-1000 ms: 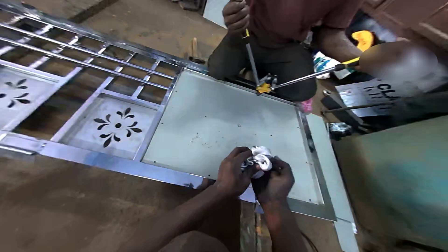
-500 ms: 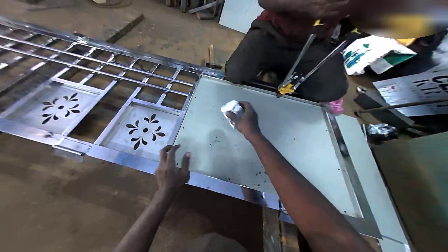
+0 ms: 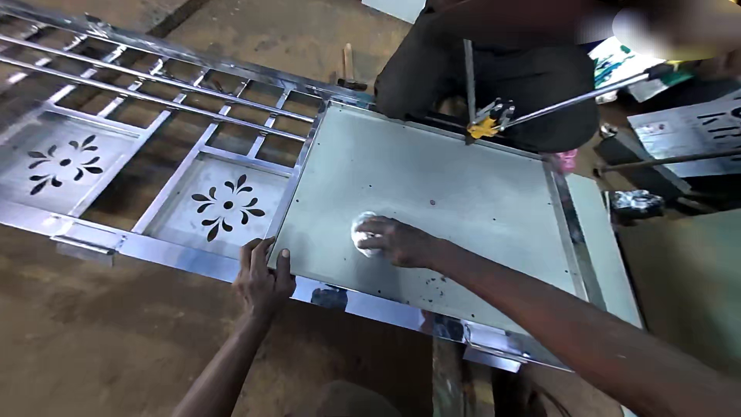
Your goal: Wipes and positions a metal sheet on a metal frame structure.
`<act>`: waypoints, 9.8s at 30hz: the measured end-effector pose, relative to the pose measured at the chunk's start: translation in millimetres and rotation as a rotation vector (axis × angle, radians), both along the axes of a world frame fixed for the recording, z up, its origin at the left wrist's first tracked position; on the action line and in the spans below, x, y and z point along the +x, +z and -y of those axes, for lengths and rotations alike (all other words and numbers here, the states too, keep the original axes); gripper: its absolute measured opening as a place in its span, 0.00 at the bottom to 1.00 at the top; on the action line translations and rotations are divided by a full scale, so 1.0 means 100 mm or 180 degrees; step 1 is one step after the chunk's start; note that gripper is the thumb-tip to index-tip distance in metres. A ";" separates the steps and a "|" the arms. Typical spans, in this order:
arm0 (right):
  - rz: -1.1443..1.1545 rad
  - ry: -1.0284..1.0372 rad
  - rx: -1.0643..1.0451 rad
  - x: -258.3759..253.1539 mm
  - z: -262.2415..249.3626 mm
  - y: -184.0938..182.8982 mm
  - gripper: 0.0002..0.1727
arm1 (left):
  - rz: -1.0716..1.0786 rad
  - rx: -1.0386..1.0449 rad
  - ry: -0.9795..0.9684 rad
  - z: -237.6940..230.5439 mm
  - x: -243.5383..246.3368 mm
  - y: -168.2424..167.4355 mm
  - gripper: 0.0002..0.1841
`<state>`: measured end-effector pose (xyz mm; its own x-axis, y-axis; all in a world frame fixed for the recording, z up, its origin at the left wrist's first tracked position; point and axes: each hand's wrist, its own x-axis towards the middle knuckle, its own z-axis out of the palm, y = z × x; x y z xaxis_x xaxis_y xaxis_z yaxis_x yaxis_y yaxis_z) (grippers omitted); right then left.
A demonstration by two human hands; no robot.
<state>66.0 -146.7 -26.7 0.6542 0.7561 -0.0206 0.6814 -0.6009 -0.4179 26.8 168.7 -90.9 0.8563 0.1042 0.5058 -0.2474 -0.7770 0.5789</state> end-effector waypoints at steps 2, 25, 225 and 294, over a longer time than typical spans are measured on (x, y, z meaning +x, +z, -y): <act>-0.0328 -0.0074 -0.0246 -0.12 0.19 0.22 0.22 | -0.0037 0.0006 0.0037 0.03 -0.01 0.01 0.26; -0.0086 0.0560 0.0014 -0.66 0.46 0.04 0.16 | -0.0188 0.0014 -0.0089 0.03 -0.04 0.01 0.27; -0.0329 -0.2859 -0.0540 1.15 1.22 0.43 0.18 | -0.0051 0.0473 0.0030 0.02 0.03 -0.03 0.29; -0.0611 -0.3180 -0.0323 0.39 1.49 0.53 0.17 | -0.0307 0.0438 -0.0073 0.05 0.04 -0.02 0.32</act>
